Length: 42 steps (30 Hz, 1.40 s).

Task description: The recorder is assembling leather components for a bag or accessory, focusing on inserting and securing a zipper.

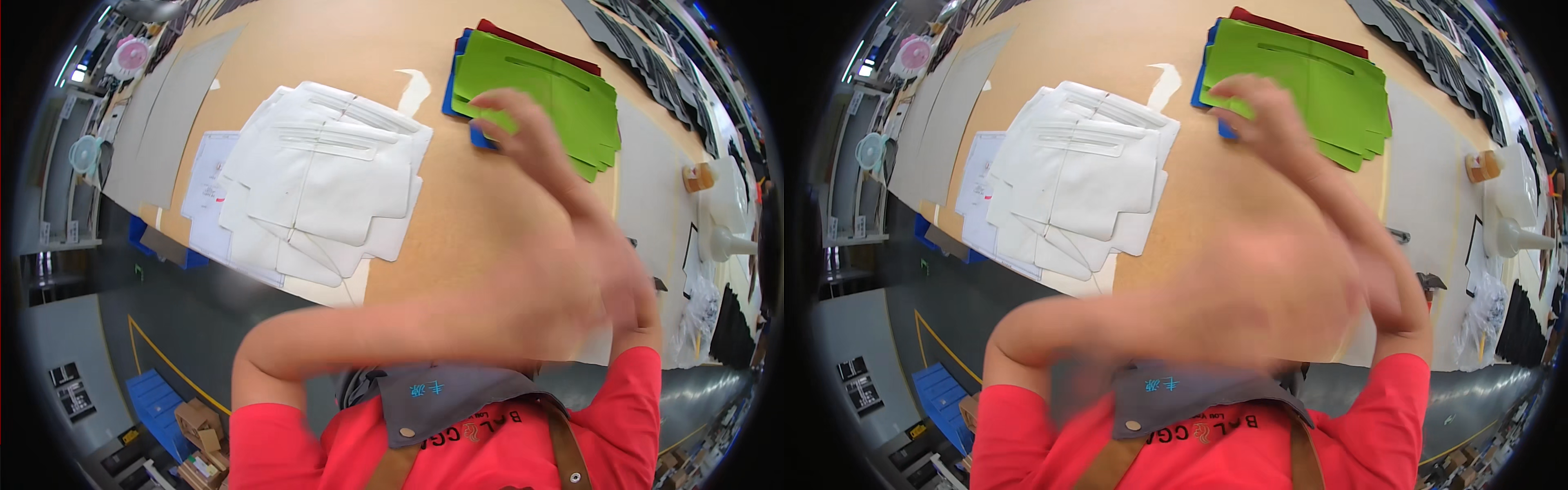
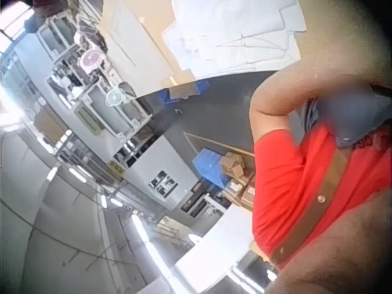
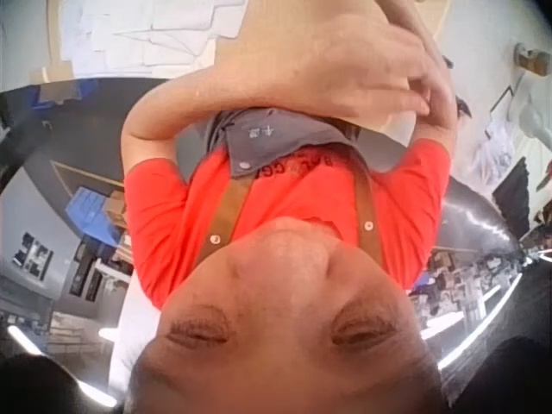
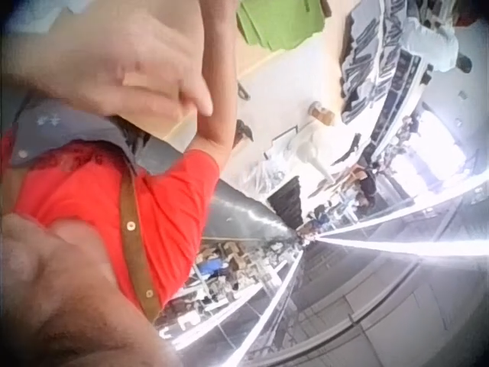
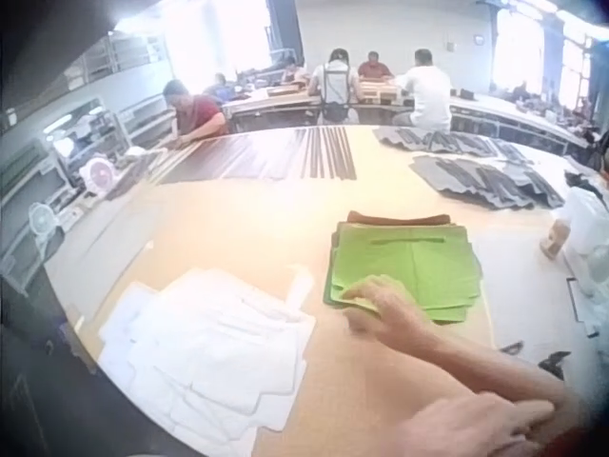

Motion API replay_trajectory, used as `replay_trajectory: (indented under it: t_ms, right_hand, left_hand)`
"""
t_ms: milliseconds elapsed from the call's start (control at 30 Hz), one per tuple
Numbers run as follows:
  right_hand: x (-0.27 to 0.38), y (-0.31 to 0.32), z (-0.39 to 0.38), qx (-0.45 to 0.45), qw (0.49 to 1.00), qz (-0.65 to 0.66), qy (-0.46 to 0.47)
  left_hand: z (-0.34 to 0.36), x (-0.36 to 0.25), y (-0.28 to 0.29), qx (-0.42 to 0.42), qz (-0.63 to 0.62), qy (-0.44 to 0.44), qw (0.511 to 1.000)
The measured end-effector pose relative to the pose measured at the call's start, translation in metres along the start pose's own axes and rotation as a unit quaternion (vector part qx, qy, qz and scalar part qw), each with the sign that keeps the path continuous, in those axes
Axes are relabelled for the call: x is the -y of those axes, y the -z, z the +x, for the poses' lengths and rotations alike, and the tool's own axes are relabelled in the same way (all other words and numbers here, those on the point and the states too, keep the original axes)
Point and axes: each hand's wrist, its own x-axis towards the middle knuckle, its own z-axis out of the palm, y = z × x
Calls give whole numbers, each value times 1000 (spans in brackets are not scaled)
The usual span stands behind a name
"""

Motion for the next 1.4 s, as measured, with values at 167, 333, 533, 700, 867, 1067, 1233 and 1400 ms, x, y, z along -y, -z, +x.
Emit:
replay_trajectory:
  t_ms: [167, 333, 533, 700, 867, 1067, 1233, 1400]
  right_hand:
    - [44, -83, 17, 59, 997, 4, -56]
    - [52, -93, 30, 92, 988, -81, -91]
    - [65, -82, 43, 149, 967, 40, -202]
    - [88, -72, 56, 137, 945, 174, -239]
    - [163, -65, 81, 81, 972, 197, -96]
    - [206, -9, 73, -72, 943, 320, -59]
    - [139, 15, 27, -161, 863, 438, -193]
    - [30, 47, -126, -133, 779, 489, -369]
  left_hand:
    - [-19, -95, -69, 211, -238, -42, 947]
    - [-40, -111, -65, 207, -353, -61, 910]
    - [-77, -86, -44, -38, -225, -89, 970]
    - [-157, -3, 15, -165, 357, 159, 906]
    - [-211, 19, 34, -228, 497, 202, 813]
    - [-218, 33, 40, -253, 507, 253, 784]
    - [-225, 38, 44, -287, 517, 251, 767]
    - [-221, 38, 45, -302, 467, 269, 786]
